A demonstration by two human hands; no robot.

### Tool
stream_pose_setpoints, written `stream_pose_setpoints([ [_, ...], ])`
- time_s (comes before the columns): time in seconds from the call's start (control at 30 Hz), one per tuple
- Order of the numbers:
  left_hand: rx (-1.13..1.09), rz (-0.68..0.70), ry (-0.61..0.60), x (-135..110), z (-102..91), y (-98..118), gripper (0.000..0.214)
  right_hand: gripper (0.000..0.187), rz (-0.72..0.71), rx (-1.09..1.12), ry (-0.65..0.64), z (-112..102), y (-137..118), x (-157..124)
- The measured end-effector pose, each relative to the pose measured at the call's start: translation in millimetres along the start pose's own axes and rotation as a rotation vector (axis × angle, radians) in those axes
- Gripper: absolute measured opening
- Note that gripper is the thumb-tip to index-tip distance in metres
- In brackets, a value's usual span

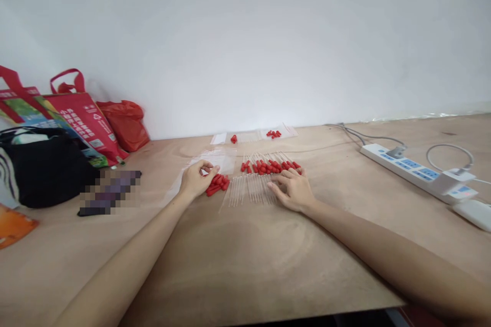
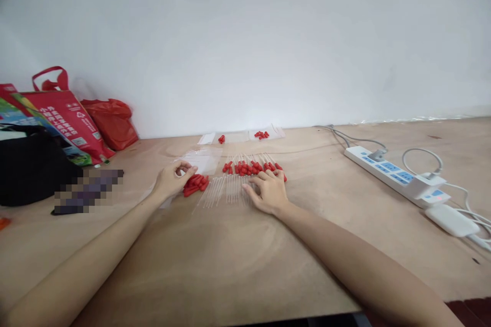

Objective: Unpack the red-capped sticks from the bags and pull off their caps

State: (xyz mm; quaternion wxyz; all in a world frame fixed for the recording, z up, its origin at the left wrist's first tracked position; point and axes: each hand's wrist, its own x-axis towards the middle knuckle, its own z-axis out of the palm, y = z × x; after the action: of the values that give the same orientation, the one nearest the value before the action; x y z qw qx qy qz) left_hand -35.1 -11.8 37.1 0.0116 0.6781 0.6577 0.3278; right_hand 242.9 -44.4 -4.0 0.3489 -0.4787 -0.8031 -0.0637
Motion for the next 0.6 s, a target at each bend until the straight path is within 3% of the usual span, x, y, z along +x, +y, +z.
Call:
stream_pose_setpoints([
  [0.1, 0.060, 0.049, -0.031, 10.7, -0.6, 8.7, 0.026, 0.035, 0.089, 0.033, 0.050, 2.4, 3.3, 1.3],
  [0.3, 0.279, 0.080, -0.302, 37.6, 24.6, 49.6, 0.028, 0.038, 0.159, 0.059, 0.128, 0.5, 10.8, -0.7],
  [0.47, 0.291, 0.086, -0.323, 50.0, 52.2, 73.7, 0.027, 0.036, 0.173, 0.041, 0.137, -5.2, 15.4, -3.2],
  [0.6, 0.300, 0.059, -0.300, 50.0, 54.5, 76.2, 0.018, 0.033, 0.174, 0.054, 0.140, -5.0, 16.2, -3.5],
])
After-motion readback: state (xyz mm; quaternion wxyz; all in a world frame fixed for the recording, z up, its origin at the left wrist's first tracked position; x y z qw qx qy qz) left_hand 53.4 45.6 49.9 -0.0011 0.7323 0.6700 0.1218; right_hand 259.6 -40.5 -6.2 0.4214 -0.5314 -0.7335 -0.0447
